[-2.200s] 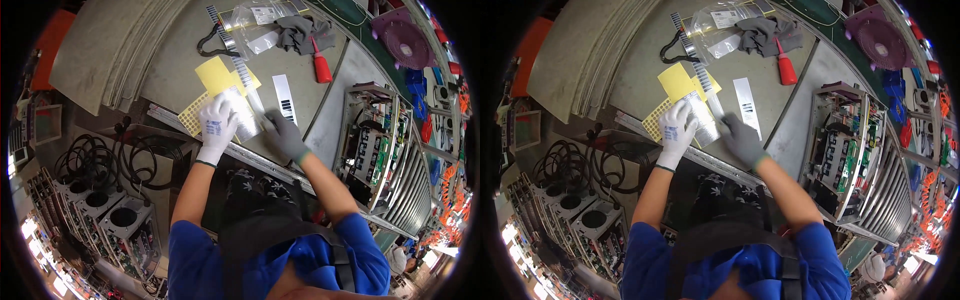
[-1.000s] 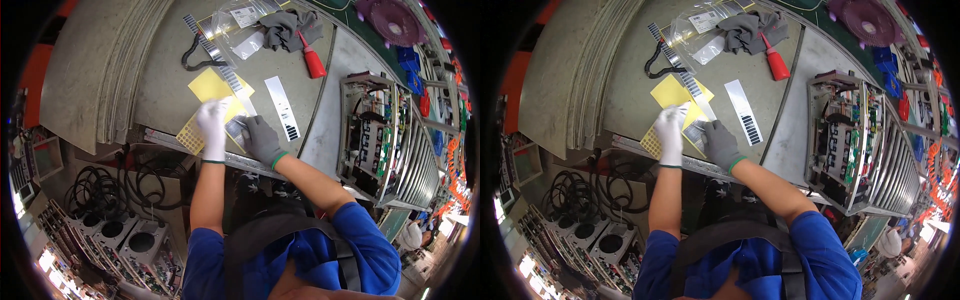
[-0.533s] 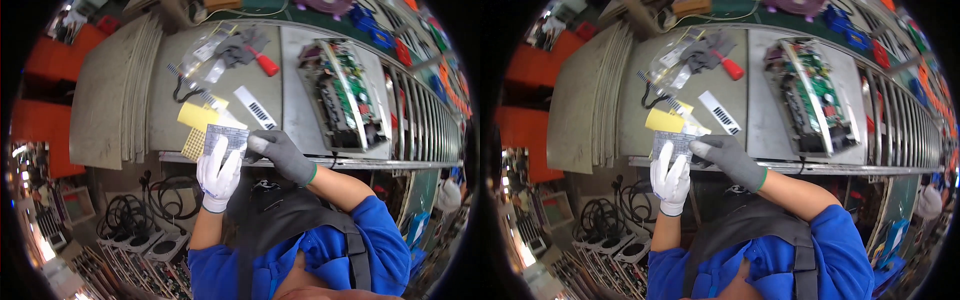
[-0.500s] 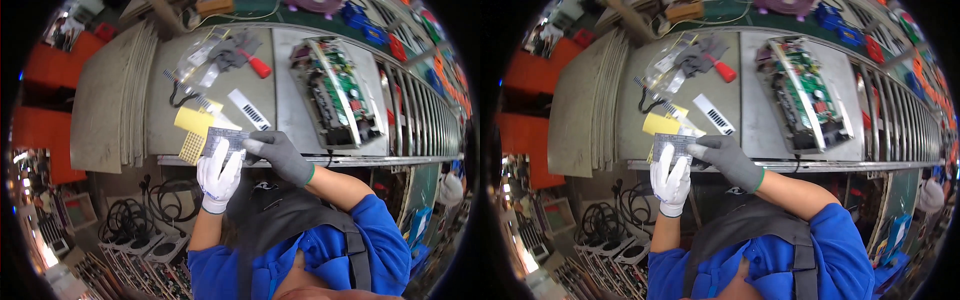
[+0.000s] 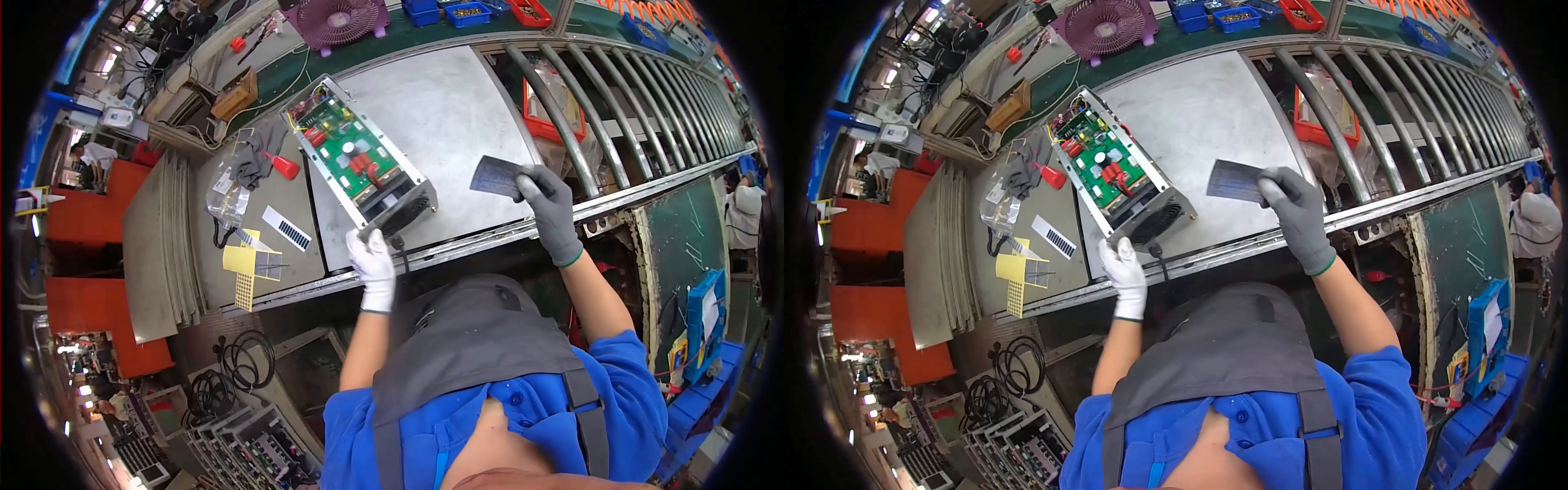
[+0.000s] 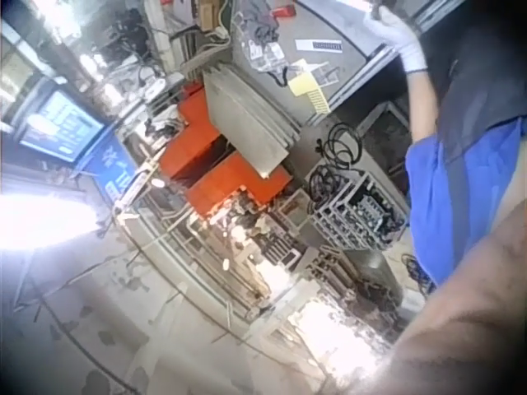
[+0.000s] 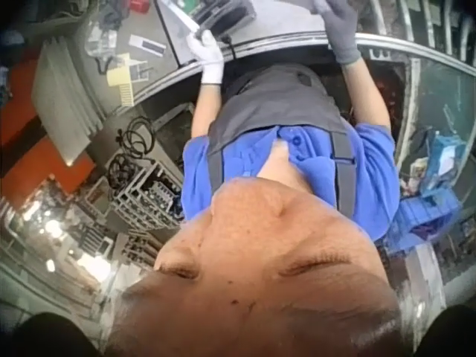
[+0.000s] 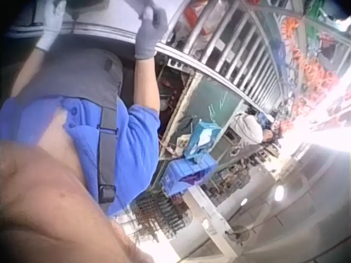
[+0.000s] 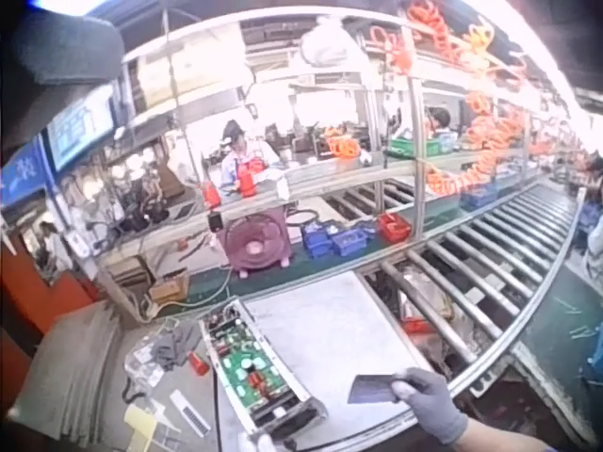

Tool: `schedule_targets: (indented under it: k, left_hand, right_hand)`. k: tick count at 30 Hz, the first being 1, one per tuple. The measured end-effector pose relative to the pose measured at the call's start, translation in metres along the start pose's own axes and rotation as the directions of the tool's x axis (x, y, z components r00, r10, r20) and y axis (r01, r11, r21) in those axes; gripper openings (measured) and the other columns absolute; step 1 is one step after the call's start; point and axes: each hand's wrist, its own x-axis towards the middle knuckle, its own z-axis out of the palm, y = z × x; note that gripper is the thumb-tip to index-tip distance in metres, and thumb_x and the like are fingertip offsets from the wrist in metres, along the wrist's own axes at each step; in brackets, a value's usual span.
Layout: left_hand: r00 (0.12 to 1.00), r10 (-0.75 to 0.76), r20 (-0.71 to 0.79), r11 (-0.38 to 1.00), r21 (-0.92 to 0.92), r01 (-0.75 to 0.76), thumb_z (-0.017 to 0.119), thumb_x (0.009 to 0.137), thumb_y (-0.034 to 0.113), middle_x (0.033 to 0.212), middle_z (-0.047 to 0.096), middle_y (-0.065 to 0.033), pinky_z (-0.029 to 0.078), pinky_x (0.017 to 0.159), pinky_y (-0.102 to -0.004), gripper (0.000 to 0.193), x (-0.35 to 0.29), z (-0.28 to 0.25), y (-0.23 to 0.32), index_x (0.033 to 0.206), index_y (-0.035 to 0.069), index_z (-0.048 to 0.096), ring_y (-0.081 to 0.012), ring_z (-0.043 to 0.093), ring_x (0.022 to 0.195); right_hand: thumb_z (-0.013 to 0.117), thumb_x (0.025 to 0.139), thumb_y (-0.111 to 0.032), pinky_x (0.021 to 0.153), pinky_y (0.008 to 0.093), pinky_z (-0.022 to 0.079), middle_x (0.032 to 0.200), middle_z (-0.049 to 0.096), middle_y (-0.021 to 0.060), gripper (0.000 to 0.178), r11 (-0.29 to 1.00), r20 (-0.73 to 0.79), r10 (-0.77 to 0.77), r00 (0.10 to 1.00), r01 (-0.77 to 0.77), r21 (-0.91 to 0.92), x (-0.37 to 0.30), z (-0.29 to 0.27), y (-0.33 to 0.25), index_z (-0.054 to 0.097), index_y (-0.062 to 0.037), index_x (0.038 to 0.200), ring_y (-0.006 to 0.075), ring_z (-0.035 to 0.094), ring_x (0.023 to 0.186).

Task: Assembling, labeling, and applying sealant to components within a solar inverter or power electronics unit.

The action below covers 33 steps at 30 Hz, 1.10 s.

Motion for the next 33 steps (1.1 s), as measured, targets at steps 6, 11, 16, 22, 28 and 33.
schedule_targets:
  k: [6,11,16,22,28,33]
  left_hand:
    - [0.990,0.073,0.122,0.966,-0.254,-0.040,0.071,0.094,0.020,0.064,0.040,0.0056,0.029,0.052,-0.0259,0.035,0.053,-0.013,0.059,0.074,0.007,0.046,-0.0046,0.035,0.061]
    - [0.998,0.069,0.013,0.925,-0.375,-0.059,0.067,0.098,0.020,0.070,0.039,0.0085,0.028,0.058,-0.0226,0.037,0.136,-0.008,0.127,0.069,0.011,0.047,-0.0030,0.033,0.067]
    - [0.994,0.079,0.078,0.874,-0.484,-0.032,0.049,0.106,0.027,0.108,0.061,-0.0071,0.048,0.086,-0.0297,0.031,0.204,-0.020,0.128,0.114,-0.002,0.058,-0.0144,0.058,0.098]
    - [0.974,-0.145,0.173,0.706,-0.671,0.225,0.051,0.104,0.029,0.123,0.066,-0.0121,0.053,0.096,-0.0320,0.042,0.245,-0.048,0.117,0.131,-0.004,0.058,-0.0184,0.064,0.111]
    - [0.975,-0.197,0.101,0.636,-0.744,0.206,0.060,0.100,0.026,0.120,0.067,-0.0118,0.055,0.087,-0.0289,0.039,0.256,-0.054,0.105,0.125,-0.004,0.062,-0.0170,0.066,0.101]
    - [0.985,-0.162,0.057,0.708,-0.689,0.157,0.065,0.098,0.027,0.100,0.069,-0.0078,0.054,0.075,-0.0274,0.030,0.264,-0.054,0.101,0.104,-0.001,0.069,-0.0127,0.065,0.085]
  right_hand:
    - [0.061,0.098,-0.017,0.071,0.0250,0.046,0.084,0.059,0.0010,0.021,0.993,0.245,0.078,0.966,-0.053,-0.105,0.004,-0.024,0.017,0.064,0.0026,0.105,0.0080,0.054,0.078]
    - [0.059,0.100,-0.019,0.072,0.0263,0.048,0.085,0.059,0.0015,0.023,0.998,0.419,0.054,0.907,-0.068,0.018,0.038,0.033,0.013,0.063,0.0026,0.107,0.0094,0.055,0.079]
    - [0.058,0.101,-0.021,0.068,0.0277,0.048,0.080,0.057,0.0042,0.023,0.975,0.425,0.015,0.905,0.081,-0.207,0.083,0.095,0.009,0.061,0.0017,0.103,0.0101,0.054,0.073]
    - [0.056,0.102,-0.020,0.063,0.0289,0.049,0.076,0.058,0.0063,0.022,0.920,0.443,-0.076,0.893,0.234,-0.315,0.112,0.149,-0.013,0.060,0.0011,0.100,0.0119,0.057,0.066]
    - [0.057,0.101,-0.019,0.060,0.0285,0.051,0.074,0.061,0.0079,0.022,0.844,0.443,-0.088,0.892,0.303,-0.442,0.107,0.186,-0.023,0.061,0.0019,0.101,0.0127,0.060,0.063]
    - [0.059,0.097,-0.025,0.068,0.0437,0.051,0.082,0.066,0.0169,0.021,0.860,0.376,-0.036,0.926,0.220,-0.460,0.110,0.192,-0.023,0.064,-0.0047,0.100,0.0371,0.066,0.079]
